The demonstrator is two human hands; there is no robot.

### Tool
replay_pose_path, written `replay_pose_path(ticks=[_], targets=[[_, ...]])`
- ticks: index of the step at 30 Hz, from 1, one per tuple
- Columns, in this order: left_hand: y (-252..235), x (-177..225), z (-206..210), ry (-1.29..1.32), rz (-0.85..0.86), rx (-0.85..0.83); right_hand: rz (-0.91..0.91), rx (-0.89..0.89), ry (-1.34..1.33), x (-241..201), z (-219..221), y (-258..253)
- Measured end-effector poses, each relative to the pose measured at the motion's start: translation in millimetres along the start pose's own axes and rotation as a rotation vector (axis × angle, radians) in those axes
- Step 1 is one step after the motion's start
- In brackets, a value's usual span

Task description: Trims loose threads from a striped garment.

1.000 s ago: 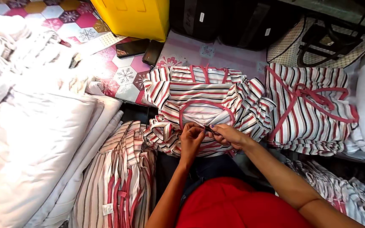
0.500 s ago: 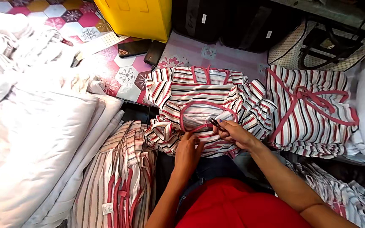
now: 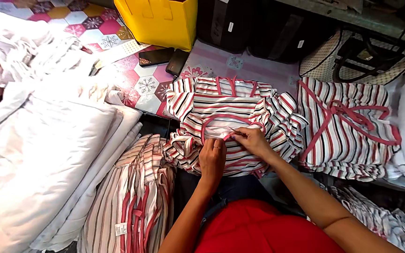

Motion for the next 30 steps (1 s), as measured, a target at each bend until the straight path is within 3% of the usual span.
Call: replay_pose_path(ticks=[3, 7, 12, 16, 21, 26, 30], targets=[[8.9, 12.0, -2.3, 0.065, -0.066, -0.059, 0.208, -0.126, -0.264, -4.9, -13.2, -8.3], [11.1, 18.0, -11.9, 0.304, -0.281, -0.348, 0.291, -0.179, -0.412, -9.3, -17.1, -11.0], [1.6, 19.1, -20.4, 0.105, -0.254, -0.279, 0.212, -0.099, -0.358, -9.6, -18.9, -2.9], [5.2, 19.2, 1.2, -0.074, -0.105, -0.139, 0.167, -0.148, -0.318, -14.1, -25.0, 3.9], [11.3, 11.0, 13.7, -0.007, -0.042, -0.058, 0.050, -0.152, -0.052, -11.3, -24.9, 9.3], [13.9, 9.0, 1.9, 0.203, -0.167, -0.149, 0.207, -0.342, -0.148, -11.0, -32.8, 14.7], [15.9, 6.1, 4.7, 0.266, -0.172, -0.133, 0.340, -0.551, -0.240, -3.0, -35.2, 9.5]])
Point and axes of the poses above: each hand's wrist, its own y-axis away from the middle knuckle, its own z-axis out of the palm, x = y × z, the point moved 1 cm from there along -y, towards the middle knuckle, and after that the axes turned 1 degree about x, right-handed, at the moved point
